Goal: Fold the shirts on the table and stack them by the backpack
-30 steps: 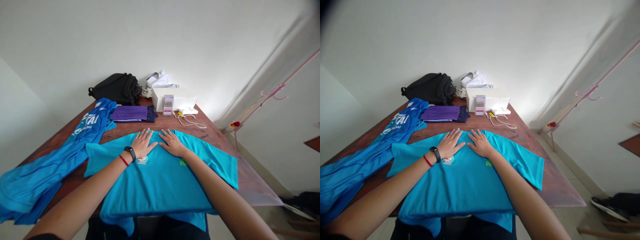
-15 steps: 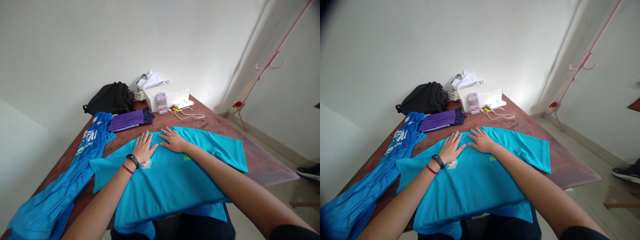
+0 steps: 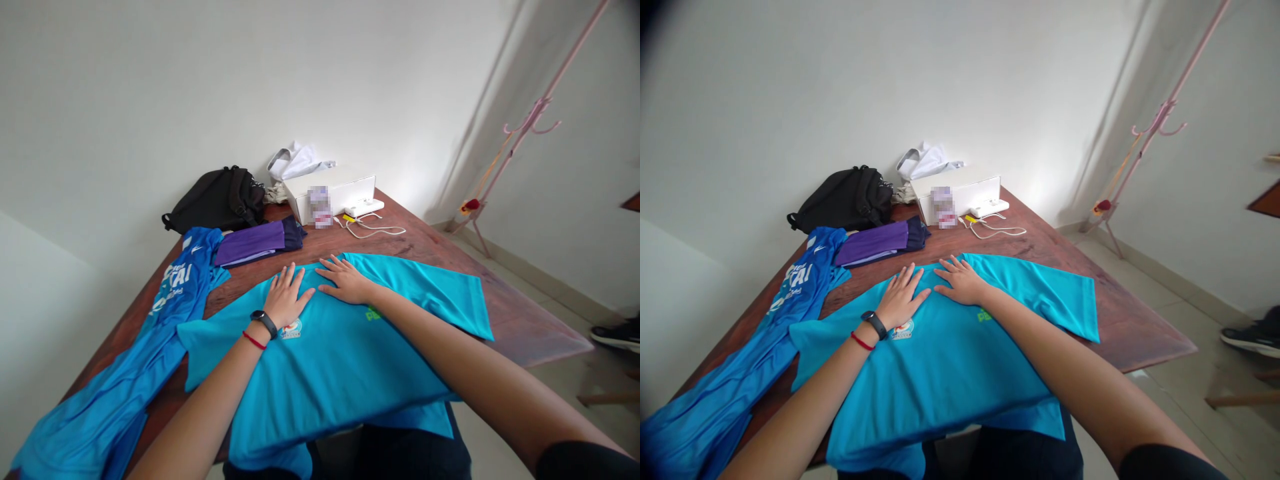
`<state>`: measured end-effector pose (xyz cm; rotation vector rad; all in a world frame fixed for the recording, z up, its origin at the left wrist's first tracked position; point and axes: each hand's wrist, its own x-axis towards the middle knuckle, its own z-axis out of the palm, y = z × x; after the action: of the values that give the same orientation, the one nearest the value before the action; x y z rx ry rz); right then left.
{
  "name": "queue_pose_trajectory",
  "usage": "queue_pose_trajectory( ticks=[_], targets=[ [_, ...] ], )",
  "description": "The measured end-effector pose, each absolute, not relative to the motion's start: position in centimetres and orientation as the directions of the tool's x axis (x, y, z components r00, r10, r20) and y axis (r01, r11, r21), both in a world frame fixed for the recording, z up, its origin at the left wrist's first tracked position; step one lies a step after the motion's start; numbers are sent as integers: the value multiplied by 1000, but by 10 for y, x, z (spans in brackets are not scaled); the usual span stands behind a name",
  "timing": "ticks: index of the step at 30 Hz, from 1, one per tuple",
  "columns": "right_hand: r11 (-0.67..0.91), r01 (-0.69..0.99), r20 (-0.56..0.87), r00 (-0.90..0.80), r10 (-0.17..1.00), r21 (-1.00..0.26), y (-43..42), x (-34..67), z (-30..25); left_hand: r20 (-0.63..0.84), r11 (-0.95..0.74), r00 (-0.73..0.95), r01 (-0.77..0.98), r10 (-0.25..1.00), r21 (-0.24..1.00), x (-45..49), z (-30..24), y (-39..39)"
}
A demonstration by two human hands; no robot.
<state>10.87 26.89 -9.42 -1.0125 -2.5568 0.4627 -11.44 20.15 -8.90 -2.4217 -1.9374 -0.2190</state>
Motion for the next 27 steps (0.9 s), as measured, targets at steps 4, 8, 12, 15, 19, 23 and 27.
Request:
queue_pose_trajectory(
  ticks=[4, 8, 12, 15, 19, 23, 27],
  targets=[
    [687, 588, 202, -678, 707, -427, 269, 108, -95, 163, -240, 225, 968, 961, 75, -116, -93, 203],
    [682, 587, 199, -676, 710, -436, 269, 108, -95, 184, -242, 223, 966, 957, 87, -117, -95, 203],
    [686, 594, 182, -685, 705, -421, 269, 108, -93, 156, -237, 223, 968, 962, 81, -117, -93, 202],
    [684, 590, 189, -682, 707, -430, 269, 109, -93, 158, -238, 225, 968, 962, 74, -116, -92, 202],
    [685, 585, 197, -680, 706, -435, 270, 109, -94, 178, -242, 226, 968, 958, 73, -116, -93, 202],
    [683, 592, 194, -678, 709, -428, 270, 108, -95, 196, -248, 229, 966, 954, 78, -117, -96, 203],
    [690, 607, 180, -685, 706, -394, 270, 108, -93, 204, -252, 232, 964, 951, 81, -118, -97, 203]
  ],
)
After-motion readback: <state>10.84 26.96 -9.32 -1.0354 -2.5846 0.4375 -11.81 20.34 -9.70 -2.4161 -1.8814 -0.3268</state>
